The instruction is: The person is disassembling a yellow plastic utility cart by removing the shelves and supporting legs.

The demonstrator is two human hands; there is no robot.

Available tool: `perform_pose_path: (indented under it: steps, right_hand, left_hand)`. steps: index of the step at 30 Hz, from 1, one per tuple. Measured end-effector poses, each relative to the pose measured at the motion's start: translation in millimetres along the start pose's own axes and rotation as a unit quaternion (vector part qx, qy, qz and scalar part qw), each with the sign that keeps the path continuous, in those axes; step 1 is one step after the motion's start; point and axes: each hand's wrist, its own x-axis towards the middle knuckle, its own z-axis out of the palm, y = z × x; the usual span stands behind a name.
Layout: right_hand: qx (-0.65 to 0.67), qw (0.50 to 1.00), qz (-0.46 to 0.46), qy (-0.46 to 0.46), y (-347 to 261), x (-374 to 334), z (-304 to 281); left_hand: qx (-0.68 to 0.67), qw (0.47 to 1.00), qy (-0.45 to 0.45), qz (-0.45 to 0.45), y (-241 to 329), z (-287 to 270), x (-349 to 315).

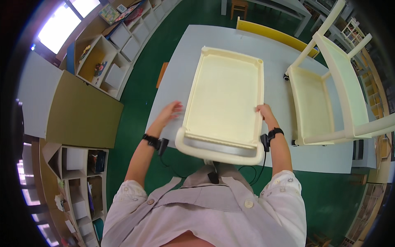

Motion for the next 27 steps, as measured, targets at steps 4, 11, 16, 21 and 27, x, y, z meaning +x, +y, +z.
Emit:
perform_pose_path:
  steps: [4, 11, 16, 21, 27]
  right_hand:
    - [0.042, 0.999, -0.016, -0.023, 19, -16, 0]
    - [0.138, 0.990, -0.003, -0.037, 30, -36, -3]
    - [0.136, 0.990, -0.005, -0.031, 60, -35, -45]
    - [0.122, 0.992, 0.014, -0.020, 71, -35, -46]
    - [0.117, 0.992, -0.017, -0.035, 74, -25, -38]
  left_hand:
    - [-0.097, 0.981, -0.156, -0.062, -20, 45, 40]
    - [-0.271, 0.942, -0.172, -0.102, -31, 45, 43]
    - [-0.012, 0.997, 0.072, -0.037, -21, 7, 49]
    - [0.167, 0.969, 0.149, 0.101, -31, -26, 51]
    - [0.216, 0.951, 0.190, 0.118, -22, -24, 38]
